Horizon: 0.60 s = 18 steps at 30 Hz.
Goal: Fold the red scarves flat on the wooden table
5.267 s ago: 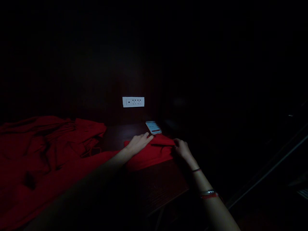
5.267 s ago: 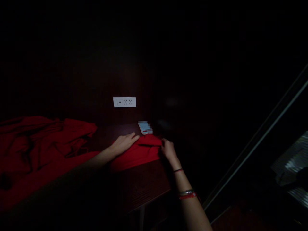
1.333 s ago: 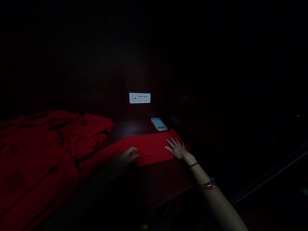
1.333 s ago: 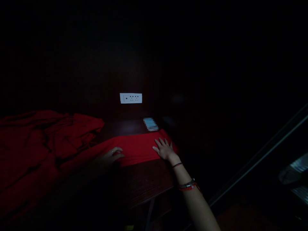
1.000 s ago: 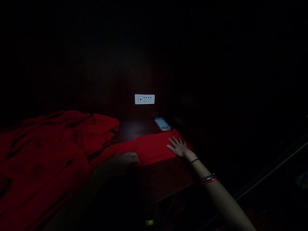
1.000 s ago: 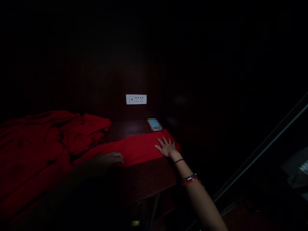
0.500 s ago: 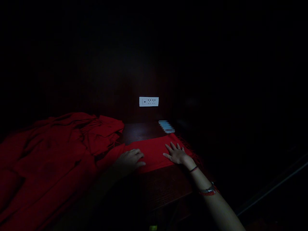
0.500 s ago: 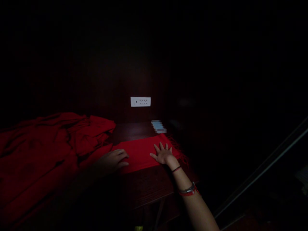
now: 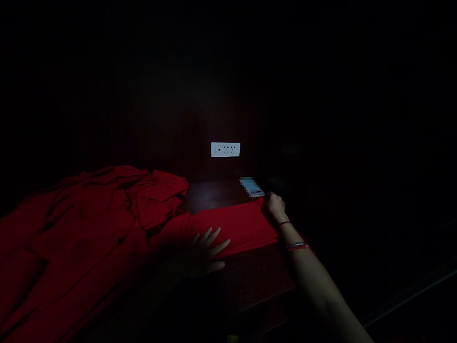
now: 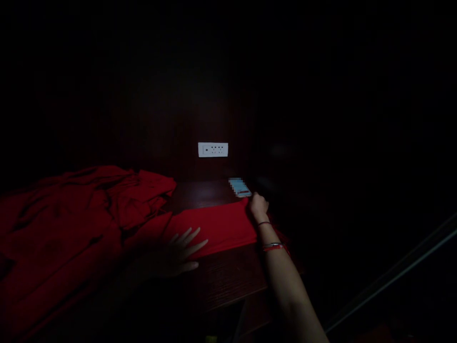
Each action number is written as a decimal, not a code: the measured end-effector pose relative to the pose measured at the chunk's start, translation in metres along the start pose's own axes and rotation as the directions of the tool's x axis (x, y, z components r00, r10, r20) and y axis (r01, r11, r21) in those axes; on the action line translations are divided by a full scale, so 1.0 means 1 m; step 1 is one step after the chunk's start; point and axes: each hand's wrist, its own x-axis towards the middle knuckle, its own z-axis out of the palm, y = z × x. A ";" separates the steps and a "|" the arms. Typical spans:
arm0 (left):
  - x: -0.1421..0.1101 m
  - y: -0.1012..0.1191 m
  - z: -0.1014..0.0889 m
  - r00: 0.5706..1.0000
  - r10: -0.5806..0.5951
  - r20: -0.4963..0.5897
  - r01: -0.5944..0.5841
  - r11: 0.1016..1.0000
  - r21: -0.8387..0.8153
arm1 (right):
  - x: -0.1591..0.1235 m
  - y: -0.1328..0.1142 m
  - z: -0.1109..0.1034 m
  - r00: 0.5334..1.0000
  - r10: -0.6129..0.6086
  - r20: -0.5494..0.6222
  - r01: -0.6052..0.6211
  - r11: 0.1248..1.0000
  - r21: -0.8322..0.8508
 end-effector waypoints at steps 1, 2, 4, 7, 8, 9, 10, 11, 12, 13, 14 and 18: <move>0.000 0.000 0.000 1.000 0.011 0.014 -0.011 1.000 -0.004 | 0.001 0.003 0.003 1.000 -0.019 -0.017 0.019 0.999 0.027; 0.001 0.000 0.000 1.000 0.023 0.018 -0.023 1.000 -0.006 | 0.002 0.004 0.006 0.999 -0.043 -0.025 0.044 0.997 0.055; 0.003 0.000 0.000 0.999 0.037 -0.031 -0.037 0.999 0.008 | 0.001 0.004 0.011 0.996 -0.091 -0.015 0.092 0.992 0.089; 0.009 0.003 -0.002 0.977 0.076 -0.201 -0.065 0.996 0.058 | -0.003 0.001 0.010 0.994 -0.111 -0.024 0.112 0.992 0.063; 0.011 0.005 -0.004 0.965 0.095 -0.244 -0.081 0.994 0.070 | -0.004 -0.001 0.008 0.993 -0.113 -0.046 0.116 0.992 0.053; 0.013 0.007 -0.006 0.959 0.117 -0.258 -0.101 0.992 0.076 | -0.006 -0.002 0.005 0.990 -0.116 -0.076 0.120 0.992 0.047; 0.014 0.010 -0.008 0.960 0.128 -0.251 -0.112 0.991 0.078 | -0.007 -0.002 0.001 0.986 -0.123 -0.111 0.129 0.991 0.047; 0.015 0.012 -0.010 0.965 0.124 -0.230 -0.109 0.991 0.080 | -0.009 -0.002 -0.002 0.980 -0.132 -0.146 0.140 0.989 0.049; 0.016 0.015 -0.012 0.972 0.109 -0.210 -0.093 0.992 0.087 | -0.010 -0.002 -0.005 0.974 -0.138 -0.180 0.149 0.988 0.050; 0.016 0.016 -0.014 0.976 0.089 -0.200 -0.070 0.993 0.099 | -0.011 -0.001 -0.008 0.969 -0.137 -0.206 0.150 0.988 0.047; 0.016 0.017 -0.014 0.977 0.073 -0.201 -0.051 0.992 0.113 | -0.012 0.000 -0.010 0.968 -0.126 -0.219 0.139 0.989 0.042; 0.014 0.016 -0.012 0.973 0.108 -0.206 -0.080 0.987 0.140 | -0.012 0.004 -0.008 0.998 -0.039 -0.057 0.039 0.999 -0.009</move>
